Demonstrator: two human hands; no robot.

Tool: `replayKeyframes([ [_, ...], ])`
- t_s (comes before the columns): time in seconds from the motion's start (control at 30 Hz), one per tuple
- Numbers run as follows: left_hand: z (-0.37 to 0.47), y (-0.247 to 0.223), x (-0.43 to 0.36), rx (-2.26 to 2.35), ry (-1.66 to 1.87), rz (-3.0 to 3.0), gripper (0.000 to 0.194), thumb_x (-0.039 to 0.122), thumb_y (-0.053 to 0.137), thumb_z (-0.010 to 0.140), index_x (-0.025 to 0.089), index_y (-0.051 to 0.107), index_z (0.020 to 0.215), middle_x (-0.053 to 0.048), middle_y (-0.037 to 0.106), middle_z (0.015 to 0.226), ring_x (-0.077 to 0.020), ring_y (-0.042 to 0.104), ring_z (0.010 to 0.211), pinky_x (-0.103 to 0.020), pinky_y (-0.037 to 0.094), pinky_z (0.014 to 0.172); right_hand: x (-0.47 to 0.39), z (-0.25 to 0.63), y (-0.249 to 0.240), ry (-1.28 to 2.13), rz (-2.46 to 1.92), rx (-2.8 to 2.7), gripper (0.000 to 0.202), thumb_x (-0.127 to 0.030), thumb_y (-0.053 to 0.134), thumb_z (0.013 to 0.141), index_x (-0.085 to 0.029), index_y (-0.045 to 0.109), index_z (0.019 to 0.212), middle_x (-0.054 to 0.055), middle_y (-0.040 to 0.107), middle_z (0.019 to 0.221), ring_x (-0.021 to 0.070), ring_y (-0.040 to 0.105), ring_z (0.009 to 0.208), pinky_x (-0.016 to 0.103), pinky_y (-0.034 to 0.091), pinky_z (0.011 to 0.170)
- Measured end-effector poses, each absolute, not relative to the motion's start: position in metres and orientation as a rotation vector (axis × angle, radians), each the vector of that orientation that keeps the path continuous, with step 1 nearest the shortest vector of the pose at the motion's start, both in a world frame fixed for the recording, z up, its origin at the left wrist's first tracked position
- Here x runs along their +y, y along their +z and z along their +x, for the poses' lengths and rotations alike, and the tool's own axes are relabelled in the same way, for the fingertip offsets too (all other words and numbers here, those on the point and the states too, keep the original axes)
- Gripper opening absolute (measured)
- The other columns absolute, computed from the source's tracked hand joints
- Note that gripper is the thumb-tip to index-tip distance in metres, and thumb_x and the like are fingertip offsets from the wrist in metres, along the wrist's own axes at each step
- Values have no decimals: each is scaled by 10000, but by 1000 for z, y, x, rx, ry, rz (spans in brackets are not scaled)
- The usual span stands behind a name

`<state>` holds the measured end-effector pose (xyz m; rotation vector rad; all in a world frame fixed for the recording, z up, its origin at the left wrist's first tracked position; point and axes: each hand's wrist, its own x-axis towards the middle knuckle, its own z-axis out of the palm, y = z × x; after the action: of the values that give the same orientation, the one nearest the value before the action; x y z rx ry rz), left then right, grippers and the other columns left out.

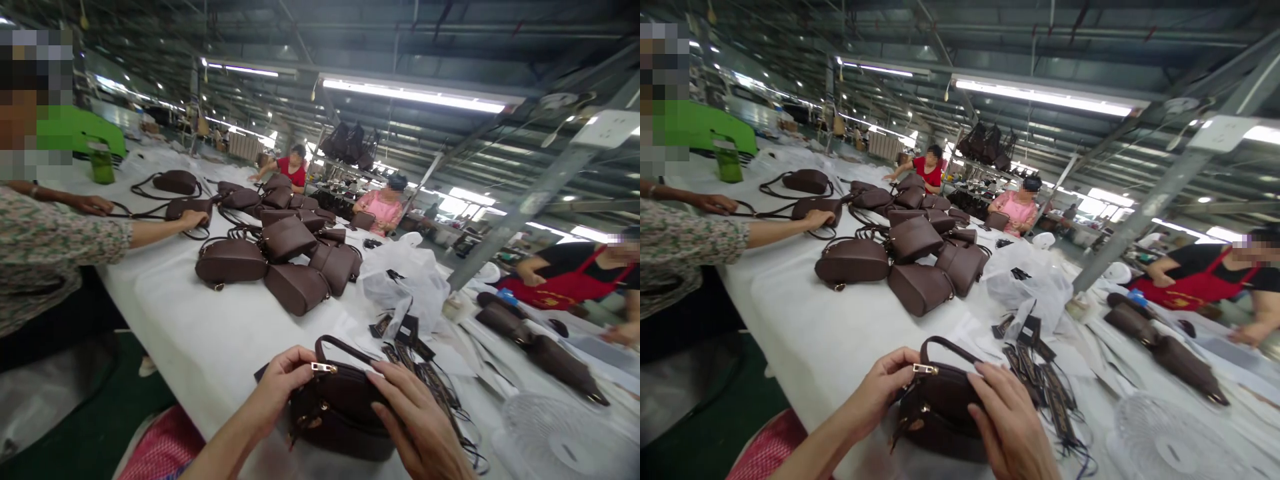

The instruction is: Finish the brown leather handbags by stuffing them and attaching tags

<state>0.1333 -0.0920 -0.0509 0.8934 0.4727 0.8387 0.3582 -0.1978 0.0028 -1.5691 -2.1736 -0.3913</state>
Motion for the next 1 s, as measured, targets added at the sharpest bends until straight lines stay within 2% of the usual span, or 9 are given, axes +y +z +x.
replayKeyframes([
  [0.07, 135, -51, -93, 458, 832, 869, 258, 357, 745, 708, 154, 604, 784, 9, 598, 734, -116, 493, 679, -224, 357, 659, -186, 338, 13, -339, -1488, -2202, 317, -202, 519, 909, -253, 609, 1208, 79, 659, 1179, 239, 621, 1068, 393, 516, 933],
  [0.13, 136, -51, -93, 433, 829, 882, 256, 335, 759, 703, 146, 599, 771, 18, 589, 714, -109, 485, 681, -216, 349, 667, -175, 321, 19, -272, -1426, -2209, 302, -186, 507, 917, -233, 600, 1200, 83, 669, 1107, 216, 630, 992, 349, 546, 864],
  [0.3, 137, -49, -97, 350, 845, 921, 261, 334, 752, 735, 144, 594, 820, 1, 599, 791, -129, 498, 768, -230, 369, 729, -162, 289, 20, -124, -1440, -2210, 320, -153, 550, 881, -219, 589, 1192, 86, 612, 999, 215, 592, 905, 342, 551, 770],
  [0.47, 142, -55, -102, 207, 793, 852, 275, 348, 746, 761, 159, 557, 823, 6, 572, 813, -122, 499, 774, -231, 370, 739, -162, 280, 25, 72, -1398, -2198, 185, -115, 485, 900, -200, 648, 913, 54, 572, 893, 172, 573, 835, 278, 523, 709],
  [0.53, 145, -57, -104, 141, 754, 812, 283, 353, 747, 761, 160, 568, 867, -8, 589, 853, -132, 520, 804, -238, 375, 761, -162, 284, 29, 145, -1350, -2202, 193, -121, 482, 906, -204, 655, 878, 41, 578, 889, 147, 582, 819, 233, 516, 698],
  [0.6, 148, -57, -105, 103, 749, 786, 298, 357, 739, 769, 165, 580, 933, -25, 609, 907, -147, 543, 845, -251, 383, 791, -163, 289, 32, 51, -1294, -2186, 218, -128, 466, 920, -208, 666, 885, 36, 593, 865, 138, 588, 790, 218, 507, 679],
  [0.73, 154, -53, -108, 74, 785, 827, 316, 341, 705, 798, 184, 593, 1047, -44, 626, 1003, -176, 565, 933, -292, 392, 876, -172, 297, 26, -241, -1381, -1995, 168, -164, 509, 925, -214, 668, 915, 31, 638, 804, 164, 594, 766, 277, 486, 704],
  [0.87, 162, -49, -114, 88, 775, 906, 361, 342, 679, 808, 199, 599, 1129, -67, 619, 1148, -240, 538, 1110, -352, 355, 993, -185, 296, 13, -161, -1488, -1754, 116, -188, 553, 915, -234, 658, 931, 9, 666, 816, 151, 617, 758, 252, 488, 683],
  [1.0, 169, -44, -121, 96, 749, 919, 326, 371, 618, 835, 185, 611, 1103, -78, 632, 1136, -272, 545, 1117, -402, 331, 1035, -190, 292, 6, -230, -1443, -1715, 170, -178, 524, 926, -241, 656, 1011, 19, 678, 854, 160, 627, 798, 261, 488, 717],
])
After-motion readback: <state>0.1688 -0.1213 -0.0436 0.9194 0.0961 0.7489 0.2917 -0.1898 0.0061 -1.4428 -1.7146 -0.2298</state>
